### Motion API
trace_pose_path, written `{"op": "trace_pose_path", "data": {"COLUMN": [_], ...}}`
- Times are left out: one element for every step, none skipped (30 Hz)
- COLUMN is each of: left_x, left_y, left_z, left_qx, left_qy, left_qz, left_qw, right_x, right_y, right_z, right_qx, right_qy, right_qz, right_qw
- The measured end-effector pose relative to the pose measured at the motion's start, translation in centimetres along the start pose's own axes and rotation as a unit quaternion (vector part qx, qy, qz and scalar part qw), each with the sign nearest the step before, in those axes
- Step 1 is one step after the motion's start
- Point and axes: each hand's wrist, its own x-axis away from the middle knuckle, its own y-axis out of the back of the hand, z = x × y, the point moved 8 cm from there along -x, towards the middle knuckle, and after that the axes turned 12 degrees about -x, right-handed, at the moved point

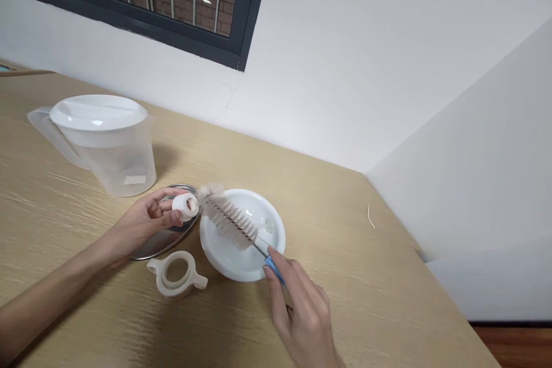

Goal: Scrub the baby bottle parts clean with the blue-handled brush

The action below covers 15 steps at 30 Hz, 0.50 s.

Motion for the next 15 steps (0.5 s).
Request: {"op": "trace_pose_path", "data": {"left_x": [-0.03, -0.06, -0.09, -0.11, -0.11, -0.12, -0.11, -0.11, -0.11, -0.12, -0.15, -0.18, -0.22, -0.27, -0.31], "left_y": [0.00, 0.00, 0.02, 0.05, 0.07, 0.11, 0.13, 0.14, 0.12, 0.08, 0.02, -0.06, -0.18, -0.31, -0.47], "left_z": [-0.03, -0.05, -0.05, -0.03, 0.00, 0.01, 0.02, 0.02, 0.01, 0.01, 0.02, 0.05, 0.10, 0.17, 0.27], "left_qx": [0.000, 0.001, 0.003, 0.005, 0.007, 0.008, 0.008, 0.008, 0.010, 0.013, 0.018, 0.025, 0.033, 0.042, 0.049], "left_qy": [-0.002, -0.004, -0.006, -0.007, -0.008, -0.009, -0.010, -0.011, -0.012, -0.013, -0.013, -0.014, -0.015, -0.015, -0.014], "left_qz": [0.000, 0.000, 0.000, 0.000, 0.000, -0.001, -0.001, -0.002, -0.002, -0.002, -0.002, 0.000, 0.003, 0.007, 0.012], "left_qw": [1.000, 1.000, 1.000, 1.000, 1.000, 1.000, 1.000, 1.000, 1.000, 1.000, 1.000, 1.000, 0.999, 0.999, 0.999], "right_x": [0.00, 0.00, -0.01, -0.01, -0.01, 0.00, 0.02, 0.04, 0.07, 0.10, 0.12, 0.13, 0.14, 0.15, 0.15], "right_y": [0.00, 0.02, 0.03, 0.06, 0.10, 0.13, 0.16, 0.17, 0.17, 0.14, 0.11, 0.08, 0.06, 0.05, 0.05], "right_z": [-0.03, -0.05, -0.05, -0.04, -0.01, 0.03, 0.05, 0.05, 0.02, -0.03, -0.07, -0.09, -0.10, -0.07, -0.04], "right_qx": [0.000, -0.002, -0.004, -0.007, -0.008, -0.009, -0.010, -0.011, -0.011, -0.011, -0.012, -0.012, -0.011, -0.011, -0.010], "right_qy": [-0.001, -0.001, -0.001, -0.001, 0.001, 0.003, 0.004, 0.004, 0.003, 0.000, -0.002, -0.003, -0.003, -0.001, 0.000], "right_qz": [0.000, 0.000, 0.000, 0.000, -0.001, -0.001, -0.002, -0.002, -0.002, -0.001, -0.001, 0.000, -0.001, -0.002, -0.003], "right_qw": [1.000, 1.000, 1.000, 1.000, 1.000, 1.000, 1.000, 1.000, 1.000, 1.000, 1.000, 1.000, 1.000, 1.000, 1.000]}}
